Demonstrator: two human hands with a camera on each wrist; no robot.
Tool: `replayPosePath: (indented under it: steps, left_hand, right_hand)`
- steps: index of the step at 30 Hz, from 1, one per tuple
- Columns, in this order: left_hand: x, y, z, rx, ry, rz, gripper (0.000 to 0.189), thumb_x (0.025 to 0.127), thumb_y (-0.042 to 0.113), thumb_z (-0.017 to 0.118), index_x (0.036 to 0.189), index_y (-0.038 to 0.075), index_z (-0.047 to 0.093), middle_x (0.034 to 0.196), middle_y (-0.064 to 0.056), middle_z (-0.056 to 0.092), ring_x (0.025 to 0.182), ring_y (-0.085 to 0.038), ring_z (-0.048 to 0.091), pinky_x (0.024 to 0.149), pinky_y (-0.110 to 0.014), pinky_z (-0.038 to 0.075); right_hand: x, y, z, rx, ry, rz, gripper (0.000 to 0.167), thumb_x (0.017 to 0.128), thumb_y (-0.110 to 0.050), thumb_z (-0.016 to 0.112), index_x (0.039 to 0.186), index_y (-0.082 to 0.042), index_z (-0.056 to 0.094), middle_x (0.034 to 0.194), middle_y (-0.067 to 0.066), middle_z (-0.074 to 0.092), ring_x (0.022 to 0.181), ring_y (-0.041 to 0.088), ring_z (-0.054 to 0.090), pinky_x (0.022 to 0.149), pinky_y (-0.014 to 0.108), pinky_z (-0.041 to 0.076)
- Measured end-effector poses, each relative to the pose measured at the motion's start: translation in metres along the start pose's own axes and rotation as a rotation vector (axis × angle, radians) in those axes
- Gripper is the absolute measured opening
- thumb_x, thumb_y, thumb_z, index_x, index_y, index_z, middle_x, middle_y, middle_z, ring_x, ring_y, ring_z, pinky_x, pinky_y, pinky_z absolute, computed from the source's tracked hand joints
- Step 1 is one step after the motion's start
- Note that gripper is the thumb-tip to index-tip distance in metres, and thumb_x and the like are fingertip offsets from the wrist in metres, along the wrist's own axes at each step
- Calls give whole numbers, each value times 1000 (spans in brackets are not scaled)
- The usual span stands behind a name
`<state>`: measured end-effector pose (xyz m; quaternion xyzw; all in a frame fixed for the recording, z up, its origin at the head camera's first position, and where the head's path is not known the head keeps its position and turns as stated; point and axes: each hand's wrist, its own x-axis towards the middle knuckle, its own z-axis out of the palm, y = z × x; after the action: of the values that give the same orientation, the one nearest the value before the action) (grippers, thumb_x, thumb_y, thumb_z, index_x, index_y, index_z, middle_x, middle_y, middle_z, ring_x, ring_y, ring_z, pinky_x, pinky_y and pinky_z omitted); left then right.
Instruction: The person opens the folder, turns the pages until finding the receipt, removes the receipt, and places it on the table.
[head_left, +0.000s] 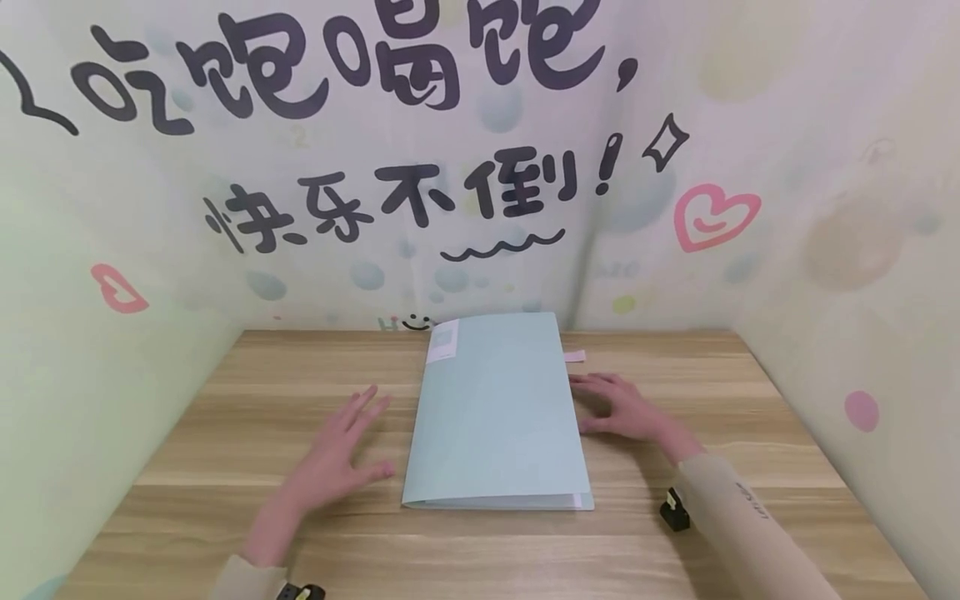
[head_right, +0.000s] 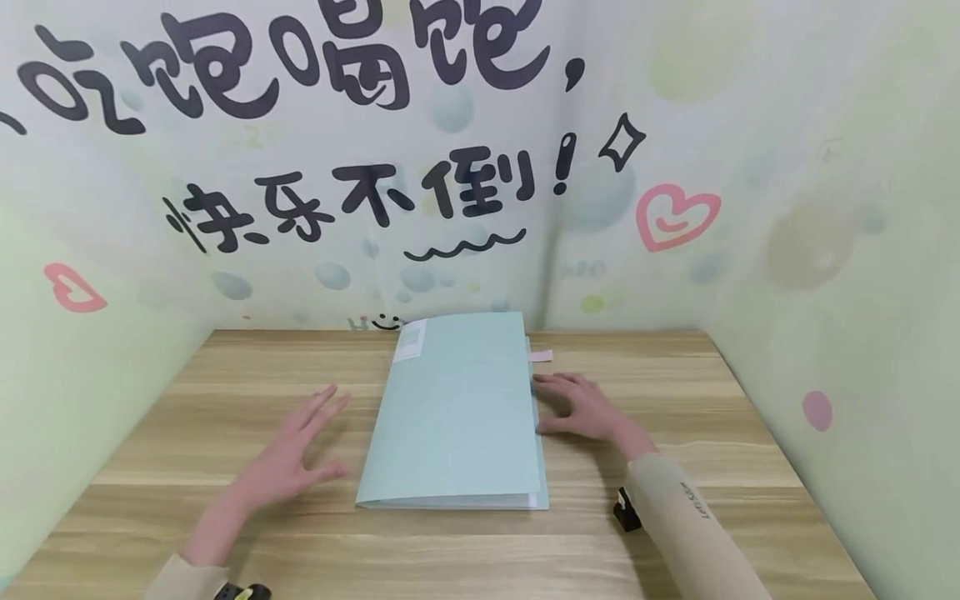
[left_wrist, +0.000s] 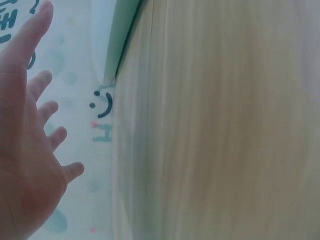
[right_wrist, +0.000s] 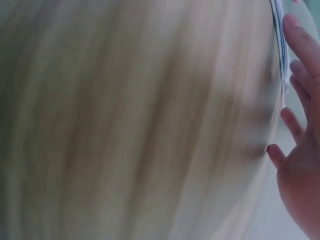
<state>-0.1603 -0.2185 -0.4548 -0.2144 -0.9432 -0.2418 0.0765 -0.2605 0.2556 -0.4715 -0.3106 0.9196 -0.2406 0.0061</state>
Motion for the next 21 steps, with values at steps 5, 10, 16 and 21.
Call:
replayPosePath:
  steps: [5,10,16,21]
  left_hand:
    - [2,11,4,-65,0,6,98,76,44,81,156,26,27,165,-11,20,147,-44,24,110,-70,27]
    - [-1,20,7,-115,-3,-1,95,77,45,80,155,28,30,164,-6,23,146,-40,29,109,-67,33]
    - [-3,30,8,-142,3,20,89,76,43,82,151,22,38,158,-9,37,142,-38,38,109,-62,36]
    - [6,49,18,-178,-3,33,90,75,42,83,150,20,40,156,-4,42,142,-33,40,112,-56,36]
  right_hand:
    - [3,-1,3,-27,-29,66,70,81,-45,77,139,-12,57,149,10,51,141,42,37,108,69,18]
    - [11,1,6,-78,-28,70,71,77,-46,79,137,-12,59,146,7,55,141,38,39,108,69,17]
    - [15,5,8,-44,-36,75,72,76,-43,80,138,-12,58,147,9,54,140,40,40,106,69,21]
    - [16,5,6,-18,-43,83,71,78,-41,79,138,-12,57,148,11,53,141,42,38,107,69,23]
